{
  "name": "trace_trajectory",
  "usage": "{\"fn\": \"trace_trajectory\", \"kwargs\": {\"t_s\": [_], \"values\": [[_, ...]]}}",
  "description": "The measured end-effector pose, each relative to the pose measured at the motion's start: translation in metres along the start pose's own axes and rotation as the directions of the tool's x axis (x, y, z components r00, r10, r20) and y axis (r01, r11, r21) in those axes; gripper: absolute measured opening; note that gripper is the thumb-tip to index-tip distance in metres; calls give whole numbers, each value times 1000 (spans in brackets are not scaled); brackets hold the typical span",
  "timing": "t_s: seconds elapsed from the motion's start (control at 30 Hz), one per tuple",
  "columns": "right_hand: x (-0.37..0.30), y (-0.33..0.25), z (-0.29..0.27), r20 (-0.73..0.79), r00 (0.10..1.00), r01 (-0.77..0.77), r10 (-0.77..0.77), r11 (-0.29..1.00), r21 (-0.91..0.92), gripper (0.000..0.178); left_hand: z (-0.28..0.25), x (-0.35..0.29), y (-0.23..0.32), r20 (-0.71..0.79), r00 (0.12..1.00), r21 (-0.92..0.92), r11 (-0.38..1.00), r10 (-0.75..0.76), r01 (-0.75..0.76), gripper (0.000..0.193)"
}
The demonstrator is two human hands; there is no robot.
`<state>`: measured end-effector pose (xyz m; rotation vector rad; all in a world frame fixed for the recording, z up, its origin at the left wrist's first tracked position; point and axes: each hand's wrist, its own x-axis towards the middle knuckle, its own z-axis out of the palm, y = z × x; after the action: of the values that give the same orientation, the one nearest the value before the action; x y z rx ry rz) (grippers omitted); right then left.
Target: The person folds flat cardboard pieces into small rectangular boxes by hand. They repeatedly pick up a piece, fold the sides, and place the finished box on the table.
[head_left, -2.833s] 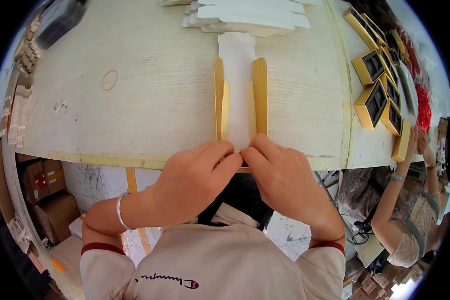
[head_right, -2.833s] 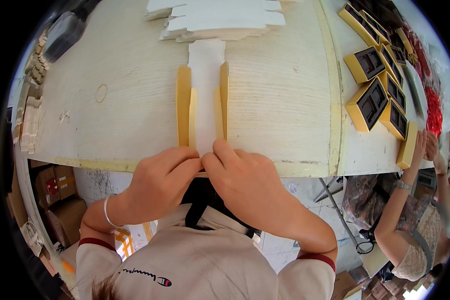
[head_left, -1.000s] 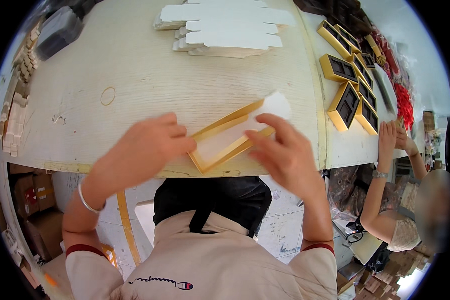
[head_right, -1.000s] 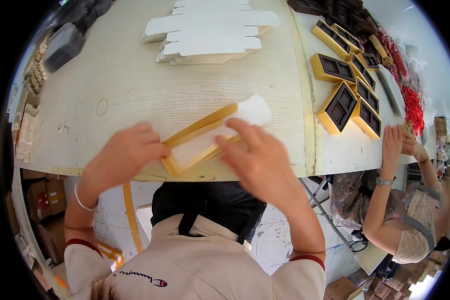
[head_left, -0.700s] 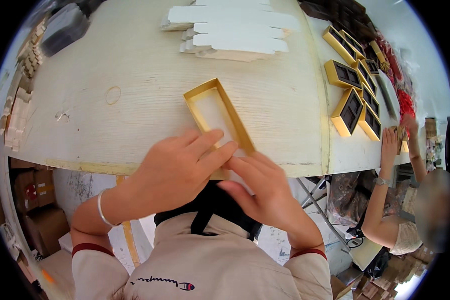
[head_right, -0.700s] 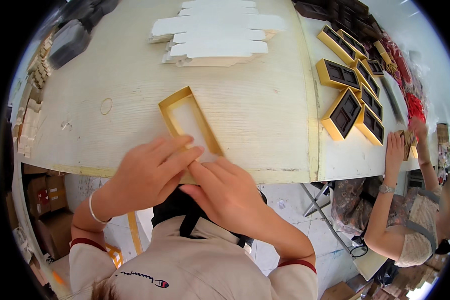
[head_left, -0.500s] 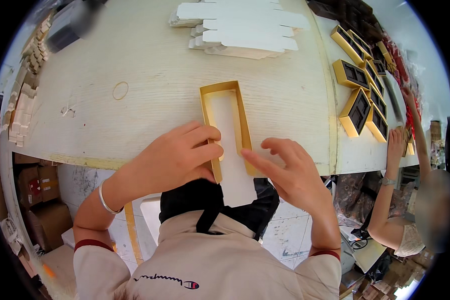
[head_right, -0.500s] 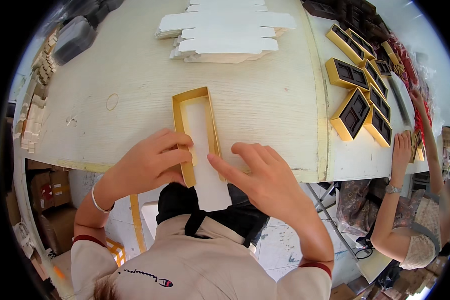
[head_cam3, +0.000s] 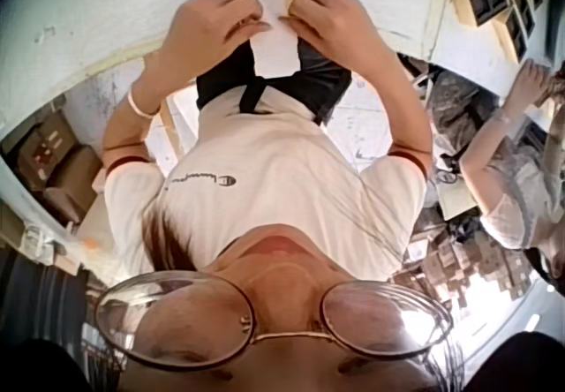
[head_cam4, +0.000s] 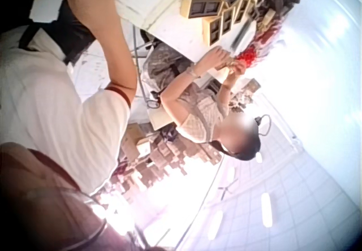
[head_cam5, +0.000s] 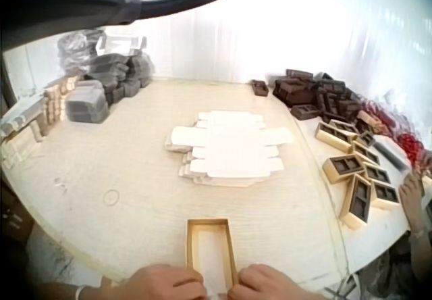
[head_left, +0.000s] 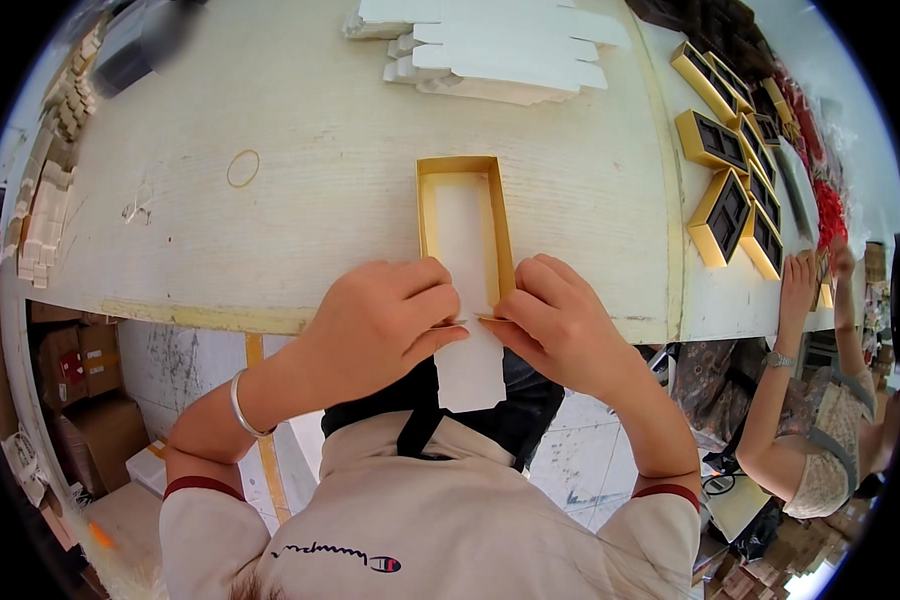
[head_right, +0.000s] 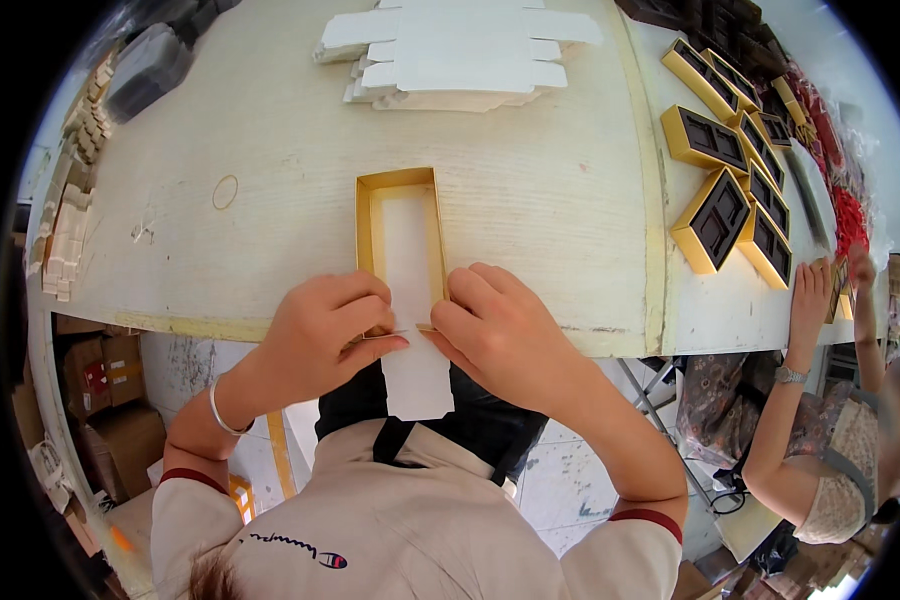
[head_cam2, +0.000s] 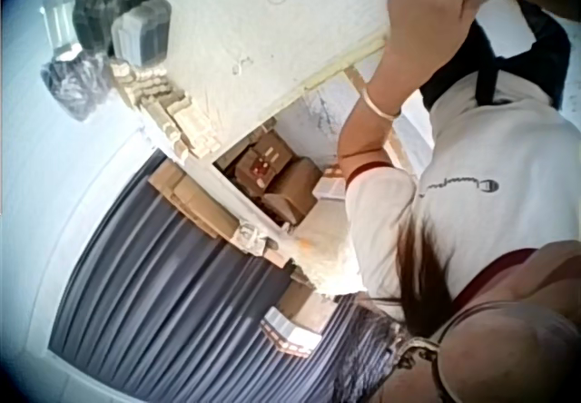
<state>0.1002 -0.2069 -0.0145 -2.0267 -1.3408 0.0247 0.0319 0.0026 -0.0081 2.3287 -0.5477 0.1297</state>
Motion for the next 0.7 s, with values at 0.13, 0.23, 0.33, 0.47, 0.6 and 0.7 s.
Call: {"fn": "trace_trajectory", "kwargs": {"t_s": [0.13,0.23,0.33,0.47,0.6,0.7], "values": [[0,-6,2,-12,999,-39,39,999,-32,19,16,-1,10,-108,994,-1,1000,-1,1,14],[-4,-14,2,-5,989,-149,149,989,-10,22,22,-3,8,-146,989,7,1000,16,-15,12],[-11,-20,-9,-43,990,-140,137,988,-64,35,20,-4,7,-148,989,-37,999,4,-9,10],[-32,-25,-10,23,998,57,-52,951,-303,43,19,-3,5,-149,988,-162,987,-39,15,11],[-37,-13,19,-157,971,110,-179,921,-374,36,17,-4,6,-100,994,-126,991,-54,41,10],[-27,-2,22,-261,932,180,-250,947,-266,33,13,-2,1,-54,998,-160,987,-16,7,13]]}}
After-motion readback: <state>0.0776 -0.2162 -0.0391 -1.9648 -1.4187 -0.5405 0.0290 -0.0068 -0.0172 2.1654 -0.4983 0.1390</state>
